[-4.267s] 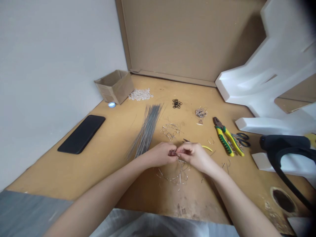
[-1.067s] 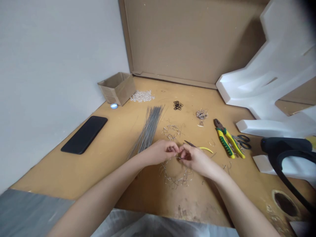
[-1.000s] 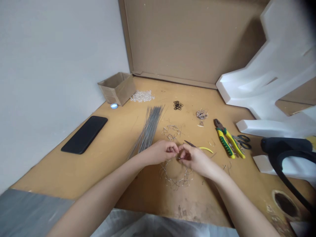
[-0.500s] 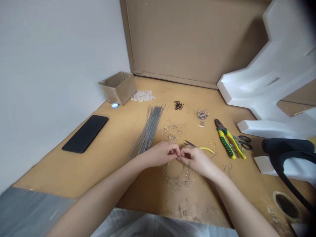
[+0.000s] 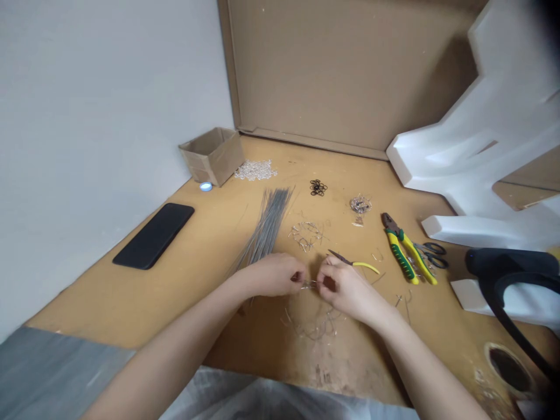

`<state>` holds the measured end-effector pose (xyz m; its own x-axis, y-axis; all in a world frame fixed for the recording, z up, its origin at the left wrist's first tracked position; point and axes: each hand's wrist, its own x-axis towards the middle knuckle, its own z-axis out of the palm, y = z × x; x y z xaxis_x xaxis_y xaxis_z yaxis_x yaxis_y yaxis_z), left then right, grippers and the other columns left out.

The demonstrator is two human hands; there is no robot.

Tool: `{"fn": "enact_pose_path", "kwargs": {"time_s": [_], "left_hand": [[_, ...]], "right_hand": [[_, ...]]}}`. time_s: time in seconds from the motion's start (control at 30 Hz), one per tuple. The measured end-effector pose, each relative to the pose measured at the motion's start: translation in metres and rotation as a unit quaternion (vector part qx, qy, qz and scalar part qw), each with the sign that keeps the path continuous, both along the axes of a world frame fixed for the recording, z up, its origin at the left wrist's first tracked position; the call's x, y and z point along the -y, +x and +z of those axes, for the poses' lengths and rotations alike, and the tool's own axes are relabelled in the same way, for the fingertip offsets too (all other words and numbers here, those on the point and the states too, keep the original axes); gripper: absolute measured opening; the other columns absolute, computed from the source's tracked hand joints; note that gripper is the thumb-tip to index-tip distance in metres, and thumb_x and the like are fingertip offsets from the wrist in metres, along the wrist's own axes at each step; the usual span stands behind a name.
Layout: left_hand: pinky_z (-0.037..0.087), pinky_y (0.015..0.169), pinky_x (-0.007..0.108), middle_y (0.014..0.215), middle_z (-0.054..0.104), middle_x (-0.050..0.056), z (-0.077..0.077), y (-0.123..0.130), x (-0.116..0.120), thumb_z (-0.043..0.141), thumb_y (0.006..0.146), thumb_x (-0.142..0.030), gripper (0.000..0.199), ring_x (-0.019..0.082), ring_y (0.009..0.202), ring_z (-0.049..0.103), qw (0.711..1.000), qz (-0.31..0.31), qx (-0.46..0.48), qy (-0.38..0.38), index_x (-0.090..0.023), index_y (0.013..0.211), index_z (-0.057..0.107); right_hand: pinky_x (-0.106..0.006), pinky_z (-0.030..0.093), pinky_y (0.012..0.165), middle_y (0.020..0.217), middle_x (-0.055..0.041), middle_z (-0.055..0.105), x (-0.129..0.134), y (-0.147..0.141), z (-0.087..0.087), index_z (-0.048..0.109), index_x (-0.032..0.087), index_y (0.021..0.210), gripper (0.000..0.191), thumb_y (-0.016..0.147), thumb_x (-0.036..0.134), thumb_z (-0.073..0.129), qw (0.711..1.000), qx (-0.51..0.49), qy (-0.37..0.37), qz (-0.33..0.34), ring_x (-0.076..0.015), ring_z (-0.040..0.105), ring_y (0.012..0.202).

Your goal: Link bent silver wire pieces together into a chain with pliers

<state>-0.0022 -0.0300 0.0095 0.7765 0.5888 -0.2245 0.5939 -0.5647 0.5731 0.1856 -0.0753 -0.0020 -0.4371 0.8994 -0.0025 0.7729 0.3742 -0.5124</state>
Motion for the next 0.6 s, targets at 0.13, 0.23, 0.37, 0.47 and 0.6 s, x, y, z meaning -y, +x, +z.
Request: {"fn": "enact_pose_path", "kwargs": {"time_s": [0.13,0.23,0.37,0.47,0.6], "left_hand": [[0.029,0.052,0.019,0.060,0.058,-0.002,-0.0074,0.0046,0.0002,0.049,0.075,-0.020,0.013,0.009,0.055,0.047,0.999,-0.017,0.037,-0.005,-0.017,0.067,0.059],[0.029,0.052,0.019,0.061,0.057,-0.003,-0.0088,0.0058,0.0003,0.049,0.075,-0.019,0.013,0.009,0.055,0.047,0.999,-0.018,0.040,0.000,-0.017,0.066,0.058],[0.031,0.055,0.019,0.068,0.060,-0.001,-0.0052,0.0068,0.0004,0.052,0.073,-0.018,0.008,0.010,0.060,0.049,1.000,-0.005,0.028,-0.010,-0.016,0.068,0.058],[0.030,0.054,0.019,0.068,0.060,-0.001,-0.0015,0.0068,0.0010,0.053,0.073,-0.020,0.007,0.010,0.060,0.049,1.000,0.010,0.021,-0.017,-0.016,0.070,0.058],[0.030,0.053,0.020,0.066,0.059,-0.001,-0.0010,0.0054,0.0022,0.053,0.074,-0.022,0.007,0.011,0.059,0.050,1.000,0.011,0.016,-0.015,-0.017,0.071,0.058]], "right_hand": [[-0.021,0.035,0.059,0.073,0.0008,0.053,0.0007,-0.0025,0.0001,0.056,0.019,0.075,0.015,0.068,0.006,0.052,0.999,-0.027,-0.017,0.021,-0.0106,0.048,0.062],[-0.020,0.034,0.055,0.066,0.0030,0.053,0.0008,-0.0022,0.0000,0.055,0.019,0.077,0.014,0.071,0.008,0.051,0.997,-0.053,-0.049,0.024,-0.0094,0.045,0.056],[-0.019,0.032,0.052,0.061,0.0036,0.053,-0.0005,0.0010,-0.0032,0.057,0.019,0.074,0.008,0.076,0.013,0.051,0.995,-0.059,-0.082,0.025,-0.0087,0.045,0.054],[-0.019,0.032,0.051,0.059,0.0037,0.053,-0.0018,0.0031,-0.0058,0.056,0.018,0.068,0.011,0.079,0.019,0.053,0.995,-0.064,-0.082,0.003,-0.0084,0.045,0.052],[-0.019,0.033,0.051,0.057,0.0035,0.051,-0.0023,0.0043,-0.0044,0.055,0.017,0.063,0.018,0.080,0.022,0.054,0.996,-0.059,-0.069,0.017,-0.0081,0.045,0.052]]}}
